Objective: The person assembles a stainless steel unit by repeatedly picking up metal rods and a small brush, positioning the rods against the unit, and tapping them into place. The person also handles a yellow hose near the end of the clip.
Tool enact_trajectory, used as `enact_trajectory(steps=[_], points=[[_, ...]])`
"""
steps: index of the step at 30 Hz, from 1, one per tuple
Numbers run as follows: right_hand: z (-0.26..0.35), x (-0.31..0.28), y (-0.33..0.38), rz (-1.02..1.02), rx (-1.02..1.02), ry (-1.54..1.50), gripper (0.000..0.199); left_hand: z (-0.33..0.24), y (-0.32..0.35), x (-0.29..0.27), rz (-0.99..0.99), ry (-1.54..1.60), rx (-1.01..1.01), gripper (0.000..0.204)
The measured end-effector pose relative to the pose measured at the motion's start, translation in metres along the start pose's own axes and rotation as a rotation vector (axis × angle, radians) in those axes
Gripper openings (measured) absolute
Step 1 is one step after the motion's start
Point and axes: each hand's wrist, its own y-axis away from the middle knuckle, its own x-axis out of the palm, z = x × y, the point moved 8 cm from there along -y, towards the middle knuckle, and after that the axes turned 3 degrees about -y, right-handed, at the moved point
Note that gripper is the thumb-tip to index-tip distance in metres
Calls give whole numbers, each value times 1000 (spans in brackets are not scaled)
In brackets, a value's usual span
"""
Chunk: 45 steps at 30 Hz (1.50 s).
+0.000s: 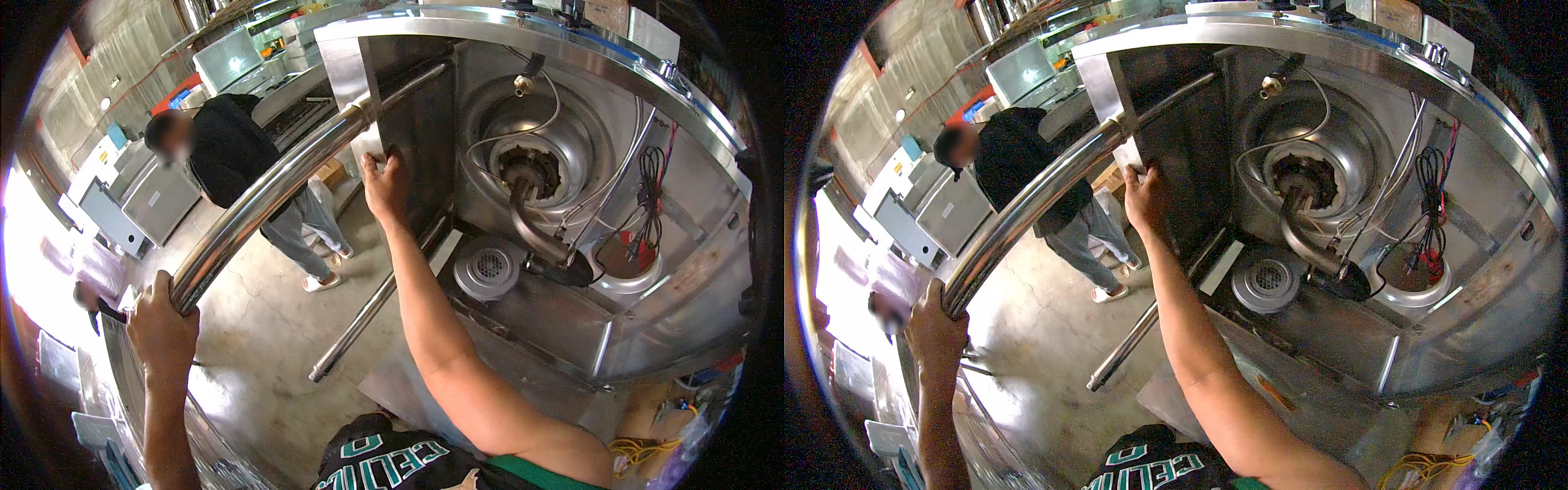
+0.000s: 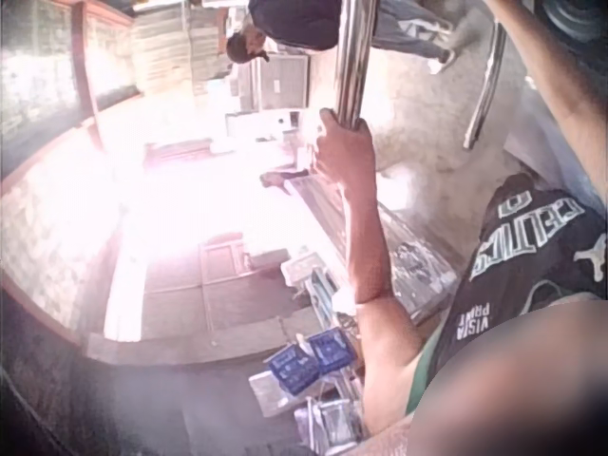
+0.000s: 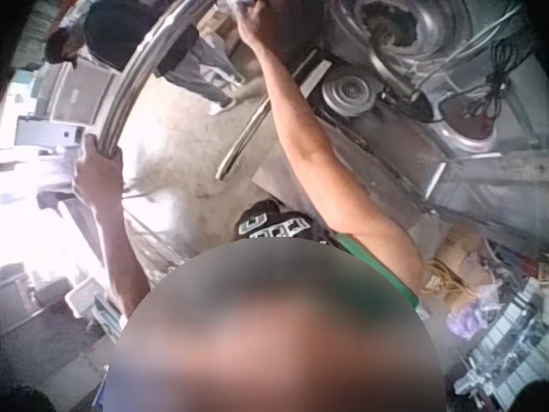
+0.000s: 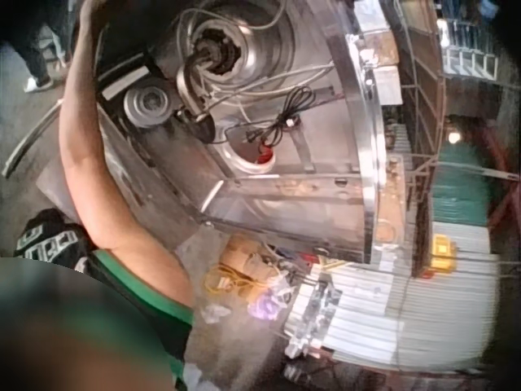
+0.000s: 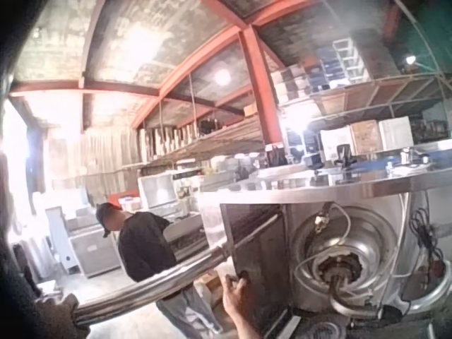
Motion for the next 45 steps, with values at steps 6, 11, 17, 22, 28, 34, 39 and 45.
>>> enact_trajectory(steps=[6, 11, 17, 22, 28, 34, 39, 45], points=[[0, 1, -7, 137, 27, -131, 34, 10, -16, -1, 249, 130, 146, 42], [-16, -42, -23, 62, 143, -420, 45, 31, -26, 6, 616, 697, 137, 68], [-70, -94, -135, -365, 71, -193, 49, 34, -16, 15, 591, 666, 228, 78], [-89, -65, -232, -129, 48, -161, 62, 28, -14, 20, 588, 793, 109, 78], [-80, -47, -246, 7, 125, -134, 79, 31, -10, 19, 513, 694, -10, 70], [-66, -53, -241, 14, 181, -90, 80, 20, -6, 13, 338, 597, 53, 74], [-71, -44, -238, 2, 264, -275, 77, -4, -1, 2, -26, 211, 275, 83], [-91, -31, -256, 21, 240, -224, 90, -6, 0, -3, -95, 232, 321, 81]])
